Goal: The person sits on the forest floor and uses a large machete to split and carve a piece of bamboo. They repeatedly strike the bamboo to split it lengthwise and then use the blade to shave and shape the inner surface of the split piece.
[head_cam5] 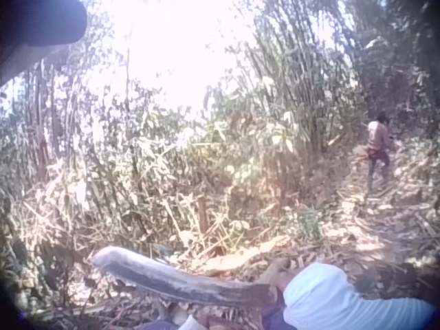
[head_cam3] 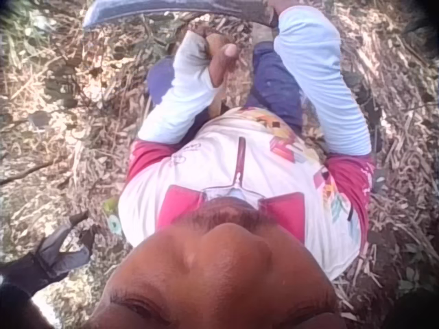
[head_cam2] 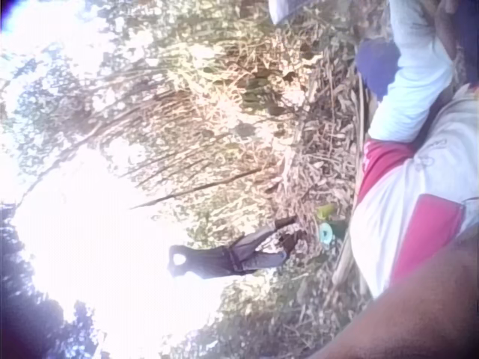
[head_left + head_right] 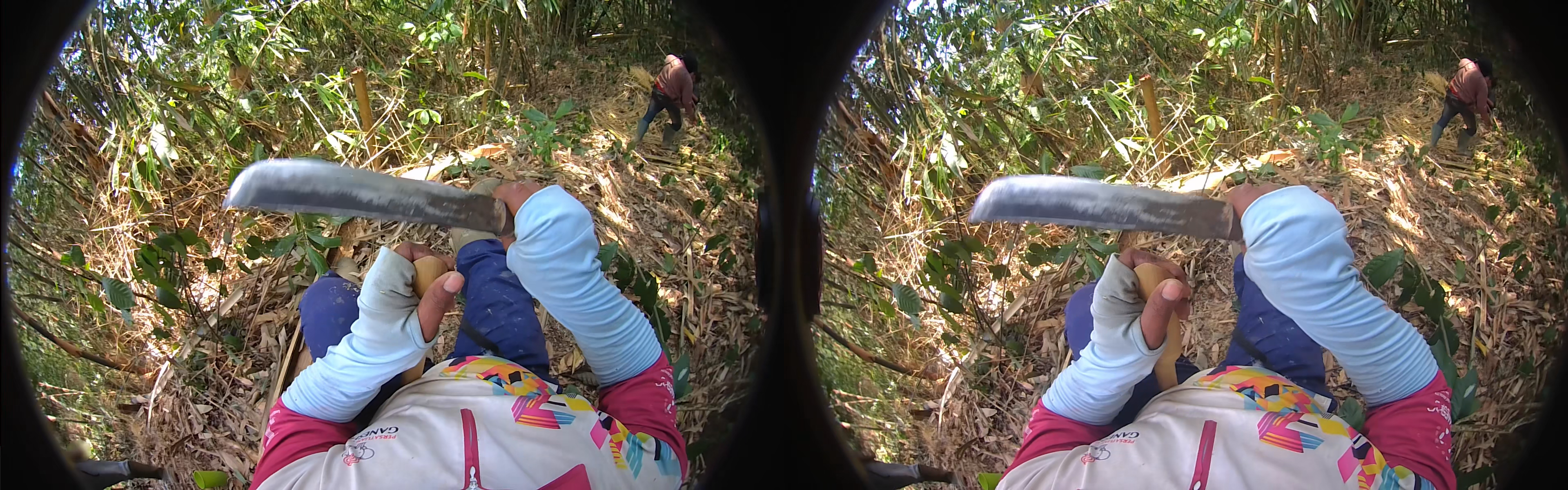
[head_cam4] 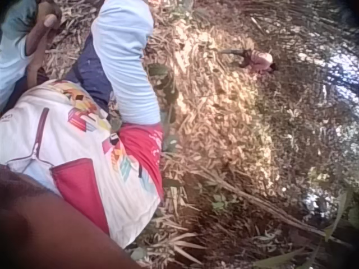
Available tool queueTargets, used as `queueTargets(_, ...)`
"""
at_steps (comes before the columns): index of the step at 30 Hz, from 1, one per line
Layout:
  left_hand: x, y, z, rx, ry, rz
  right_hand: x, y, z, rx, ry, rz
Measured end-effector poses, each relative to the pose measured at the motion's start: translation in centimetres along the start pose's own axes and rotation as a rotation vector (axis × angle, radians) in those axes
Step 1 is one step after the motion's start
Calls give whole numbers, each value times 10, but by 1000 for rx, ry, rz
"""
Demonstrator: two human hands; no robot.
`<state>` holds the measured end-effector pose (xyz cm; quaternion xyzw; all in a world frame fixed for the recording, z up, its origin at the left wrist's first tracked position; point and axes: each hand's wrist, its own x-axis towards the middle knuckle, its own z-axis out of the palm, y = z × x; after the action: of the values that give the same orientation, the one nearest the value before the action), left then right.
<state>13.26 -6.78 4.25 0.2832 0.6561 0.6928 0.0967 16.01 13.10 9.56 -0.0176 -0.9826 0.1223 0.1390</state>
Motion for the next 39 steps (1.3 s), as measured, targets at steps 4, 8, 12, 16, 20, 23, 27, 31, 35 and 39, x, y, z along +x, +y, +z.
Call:
queueTargets(4, 4, 5, 3, -73, -19, -38, -15, 14, 16, 230, 255, 171)
queueTargets(8, 4, 5, -1, -99, -47, -65, -22, 5, 3, 468, 87, 286)
queueTargets(12, 5, 7, -2, -165, -80, -66, -30, 6, 2, 502, 28, 229)
queueTargets(16, 7, 10, -2, -277, -77, -68, -35, 13, 11, 554, 36, 218)
queueTargets(20, 7, 10, -8, -298, -95, -88, -39, 14, 14, 545, -3, 322)
queueTargets(23, 9, 10, -10, -313, -108, 5, -46, 24, 27, 545, 37, 290)
queueTargets(27, 9, 4, -7, -344, -74, 115, -55, 36, 44, 531, 62, 291)
queueTargets(31, 10, -1, -8, -289, -76, 199, -57, 34, 43, 622, -21, 447)
queueTargets(35, 14, -3, -3, -272, -48, 274, -59, 45, 51, 648, -27, 463)
queueTargets(39, 15, -8, -4, -286, -7, 265, -61, 49, 56, 681, 0, 492)
